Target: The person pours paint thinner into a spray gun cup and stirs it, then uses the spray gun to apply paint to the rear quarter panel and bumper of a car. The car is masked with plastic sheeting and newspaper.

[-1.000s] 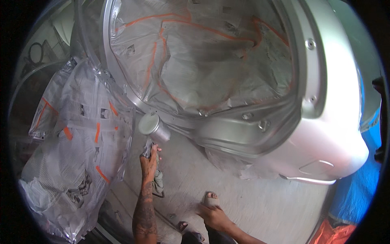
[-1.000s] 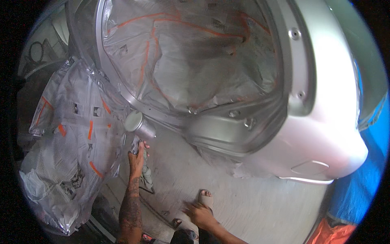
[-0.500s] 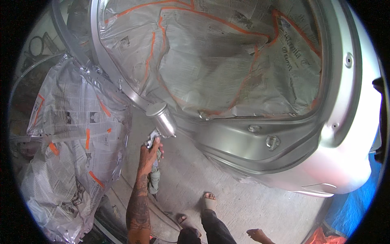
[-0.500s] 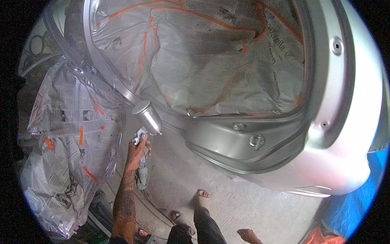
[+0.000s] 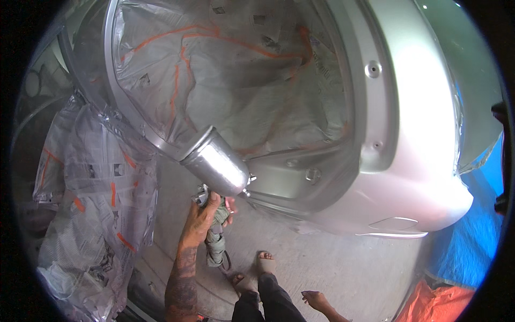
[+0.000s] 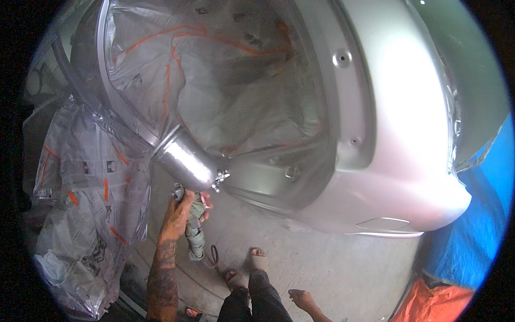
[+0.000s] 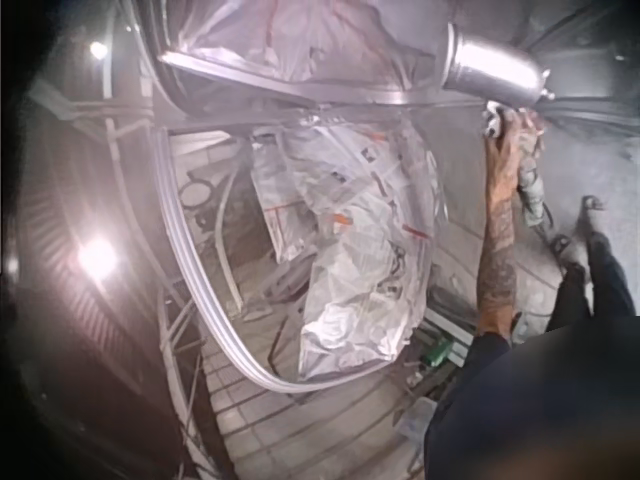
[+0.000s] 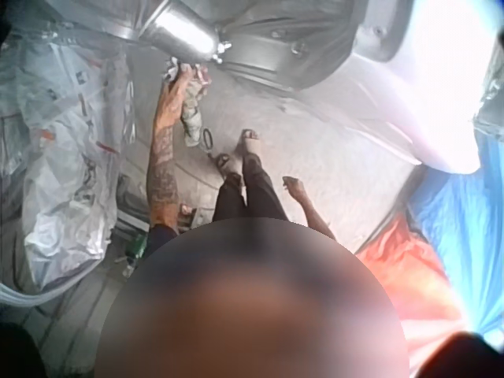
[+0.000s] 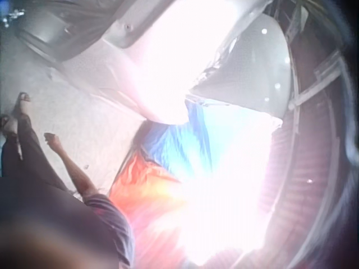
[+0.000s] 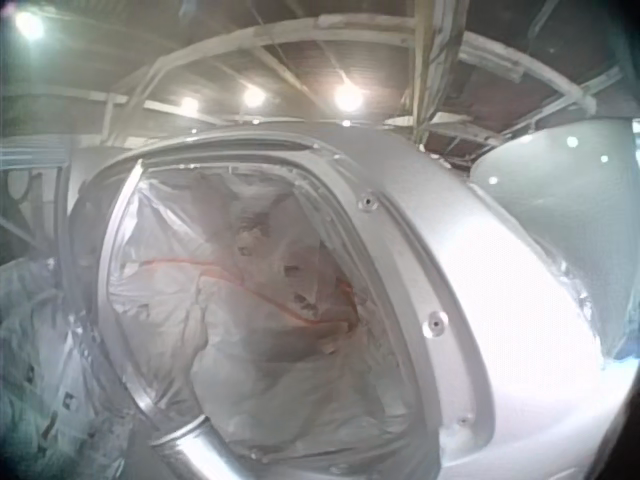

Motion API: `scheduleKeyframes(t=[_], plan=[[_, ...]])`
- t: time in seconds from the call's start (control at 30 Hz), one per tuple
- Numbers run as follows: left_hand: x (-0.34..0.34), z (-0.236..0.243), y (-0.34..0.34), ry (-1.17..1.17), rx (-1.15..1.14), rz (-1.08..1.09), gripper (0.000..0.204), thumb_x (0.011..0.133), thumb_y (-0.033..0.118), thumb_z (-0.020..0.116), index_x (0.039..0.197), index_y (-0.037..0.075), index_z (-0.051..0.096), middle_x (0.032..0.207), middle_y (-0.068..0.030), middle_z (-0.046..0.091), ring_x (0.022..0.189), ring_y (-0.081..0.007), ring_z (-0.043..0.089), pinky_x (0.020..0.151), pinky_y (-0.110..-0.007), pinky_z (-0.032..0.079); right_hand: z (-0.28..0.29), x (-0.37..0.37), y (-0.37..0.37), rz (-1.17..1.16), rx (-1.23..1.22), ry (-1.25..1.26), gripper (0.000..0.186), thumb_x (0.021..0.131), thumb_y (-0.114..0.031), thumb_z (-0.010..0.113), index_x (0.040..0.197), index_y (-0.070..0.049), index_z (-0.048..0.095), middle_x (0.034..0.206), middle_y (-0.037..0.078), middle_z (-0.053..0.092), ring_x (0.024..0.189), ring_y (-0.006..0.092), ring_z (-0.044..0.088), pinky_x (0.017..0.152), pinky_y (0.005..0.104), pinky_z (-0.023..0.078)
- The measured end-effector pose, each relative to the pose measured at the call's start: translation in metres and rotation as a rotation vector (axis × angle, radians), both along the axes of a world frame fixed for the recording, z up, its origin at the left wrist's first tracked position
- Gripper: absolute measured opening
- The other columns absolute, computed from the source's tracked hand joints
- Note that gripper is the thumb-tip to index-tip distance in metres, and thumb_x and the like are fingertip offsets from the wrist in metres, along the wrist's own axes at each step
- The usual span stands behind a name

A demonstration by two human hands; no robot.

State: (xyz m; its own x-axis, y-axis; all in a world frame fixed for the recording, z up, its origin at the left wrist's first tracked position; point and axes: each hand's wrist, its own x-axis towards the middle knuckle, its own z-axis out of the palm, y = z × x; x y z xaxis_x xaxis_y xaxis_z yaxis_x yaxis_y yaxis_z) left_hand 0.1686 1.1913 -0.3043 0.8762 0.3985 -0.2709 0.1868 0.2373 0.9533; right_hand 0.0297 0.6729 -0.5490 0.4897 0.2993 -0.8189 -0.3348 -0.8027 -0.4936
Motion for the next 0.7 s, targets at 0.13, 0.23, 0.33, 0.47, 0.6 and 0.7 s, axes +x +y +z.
scheduleKeyframes(t=[0.13, 0.23, 0.33, 0.47, 0.6, 0.7], plan=[[0.008, -0.016, 0.005, 0.002, 0.004, -0.021, 0.055, 0.103, 0.057, 0.065, 0.101, 0.003, 0.068, 0.077, -0.006, 0.068, 0.061, -0.0156, 0.065, 0.052, -0.03, 0.049, 0.01, -0.012, -0.008, -0.069, -0.014, -0.001, 0.043, 0.108, -0.034, 0.057, 0.126, 0.002, 0.072, 0.105, 0.018, 0.08, 0.09, 0.0247, 0.078, 0.081, 0.0387, 0.062], [0.007, -0.055, 0.018, 0.131, 0.063, 0.091, 0.051, 0.103, 0.054, 0.067, 0.099, 0.004, 0.069, 0.076, -0.0048, 0.067, 0.059, -0.0144, 0.064, 0.051, -0.029, 0.048, 0.012, -0.022, -0.018, -0.138, -0.047, 0.023, 0.046, 0.108, -0.038, 0.057, 0.122, 0.003, 0.073, 0.101, 0.015, 0.08, 0.084, 0.0221, 0.077, 0.075, 0.0363, 0.062], [0.003, -0.098, 0.03, 0.235, 0.158, 0.241, 0.049, 0.101, 0.053, 0.07, 0.098, 0.004, 0.07, 0.074, -0.0029, 0.066, 0.058, -0.0123, 0.063, 0.049, -0.029, 0.047, 0.014, -0.031, -0.028, -0.156, -0.062, 0.029, 0.047, 0.107, -0.04, 0.057, 0.12, 0.003, 0.074, 0.099, 0.014, 0.08, 0.08, 0.0207, 0.077, 0.071, 0.0346, 0.062], [-0.005, -0.126, 0.032, 0.355, 0.153, 0.409, 0.05, 0.101, 0.053, 0.07, 0.098, 0.003, 0.07, 0.073, -0.0029, 0.066, 0.056, -0.0121, 0.062, 0.047, -0.029, 0.046, 0.021, -0.044, -0.041, -0.153, -0.118, 0.043, 0.048, 0.108, -0.04, 0.057, 0.12, 0.003, 0.074, 0.1, 0.014, 0.08, 0.08, 0.0206, 0.077, 0.071, 0.0351, 0.062], [-0.031, -0.102, -0.004, 0.302, -0.007, 0.371, 0.048, 0.102, 0.05, 0.069, 0.099, 0.002, 0.069, 0.073, -0.0045, 0.066, 0.055, -0.0134, 0.062, 0.046, -0.029, 0.046, 0.039, -0.059, -0.048, -0.215, -0.126, 0.063, 0.048, 0.108, -0.039, 0.057, 0.122, 0.004, 0.073, 0.101, 0.014, 0.08, 0.081, 0.021, 0.077, 0.071, 0.0358, 0.062], [-0.044, -0.059, -0.035, 0.25, -0.063, 0.24, 0.047, 0.104, 0.049, 0.067, 0.101, 0.002, 0.068, 0.074, -0.0059, 0.065, 0.058, -0.0145, 0.063, 0.047, -0.029, 0.048, 0.05, -0.066, -0.046, -0.216, -0.1, 0.035, 0.048, 0.108, -0.039, 0.057, 0.123, 0.004, 0.072, 0.102, 0.015, 0.08, 0.083, 0.0212, 0.077, 0.072, 0.036, 0.062]])
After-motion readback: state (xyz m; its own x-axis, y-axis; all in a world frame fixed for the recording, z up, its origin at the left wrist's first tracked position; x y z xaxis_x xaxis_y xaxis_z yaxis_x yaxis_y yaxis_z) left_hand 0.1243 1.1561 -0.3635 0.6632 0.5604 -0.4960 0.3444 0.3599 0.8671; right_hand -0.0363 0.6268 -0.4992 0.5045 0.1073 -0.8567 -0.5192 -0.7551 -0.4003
